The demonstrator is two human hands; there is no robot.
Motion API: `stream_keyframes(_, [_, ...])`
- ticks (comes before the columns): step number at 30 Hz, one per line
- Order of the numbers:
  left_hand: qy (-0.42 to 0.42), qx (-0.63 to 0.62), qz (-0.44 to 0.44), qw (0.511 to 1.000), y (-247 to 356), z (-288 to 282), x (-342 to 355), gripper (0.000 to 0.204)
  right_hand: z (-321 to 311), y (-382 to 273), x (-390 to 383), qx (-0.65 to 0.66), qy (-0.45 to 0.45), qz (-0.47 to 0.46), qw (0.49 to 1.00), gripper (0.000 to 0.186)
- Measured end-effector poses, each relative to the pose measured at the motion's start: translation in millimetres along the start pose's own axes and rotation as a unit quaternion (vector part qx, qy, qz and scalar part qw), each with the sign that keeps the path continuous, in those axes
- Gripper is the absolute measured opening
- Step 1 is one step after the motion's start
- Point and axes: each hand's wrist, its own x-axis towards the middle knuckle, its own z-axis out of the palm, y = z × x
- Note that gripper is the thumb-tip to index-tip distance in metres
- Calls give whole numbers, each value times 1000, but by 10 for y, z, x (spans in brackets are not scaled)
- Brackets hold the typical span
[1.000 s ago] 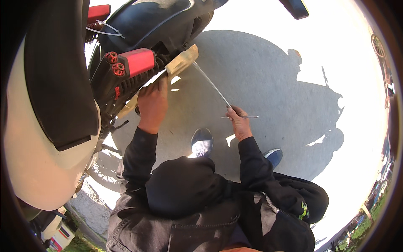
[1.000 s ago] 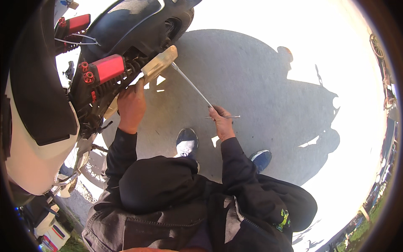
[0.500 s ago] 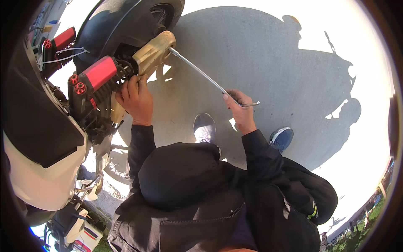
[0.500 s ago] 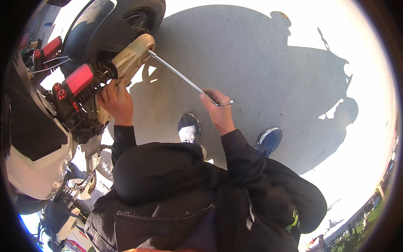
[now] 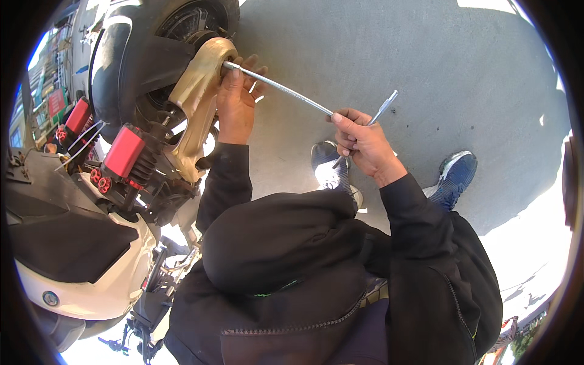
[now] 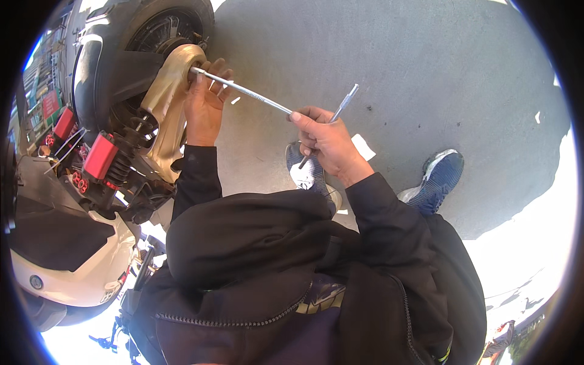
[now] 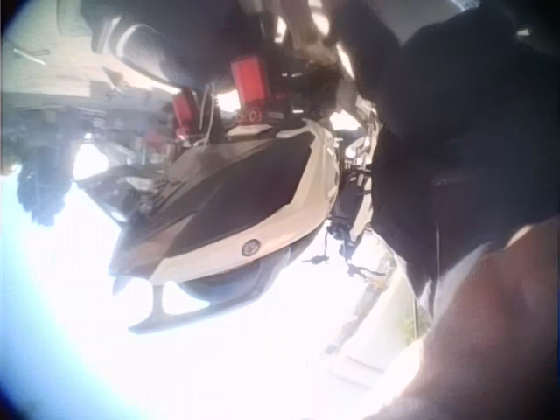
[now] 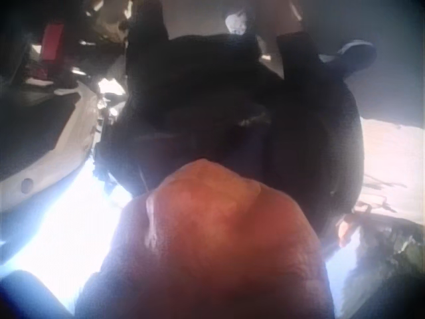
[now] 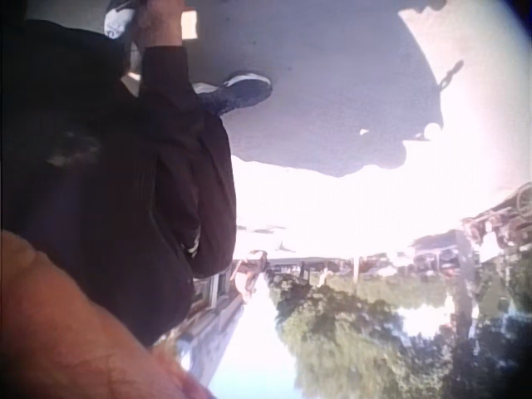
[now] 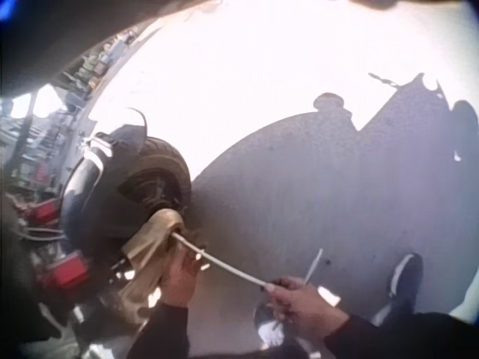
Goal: The person removes a plastic cover from the rear of a white scooter, then uses a T-handle wrench to loosen and tighten bolts on the rear mudguard and brake assembly. They reattach the cover and secure it with bolts.
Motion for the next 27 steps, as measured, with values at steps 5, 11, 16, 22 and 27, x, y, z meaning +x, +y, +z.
stream_keyframes(5, [33, 196, 21, 980, 42, 87, 48, 45, -59, -15, 26, 12, -11, 5, 1000, 27])
stream_keyframes(11, [47, 306, 56, 949, 65, 27, 57, 51, -190, 39, 154, -21, -16, -13, 1000, 28])
stream_keyframes(16, [39, 321, 86, 942, 130, -14, 47, 49, -233, 23, 216, -67, 11, -32, 997, 32])
stream_keyframes(22, [57, 309, 83, 946, 134, 30, 80, 42, -338, 62, 278, -336, 27, -234, 912, 36])
stream_keyframes(27, [62, 304, 81, 947, 116, -10, 73, 38, -314, 58, 289, -223, 11, -149, 963, 30])
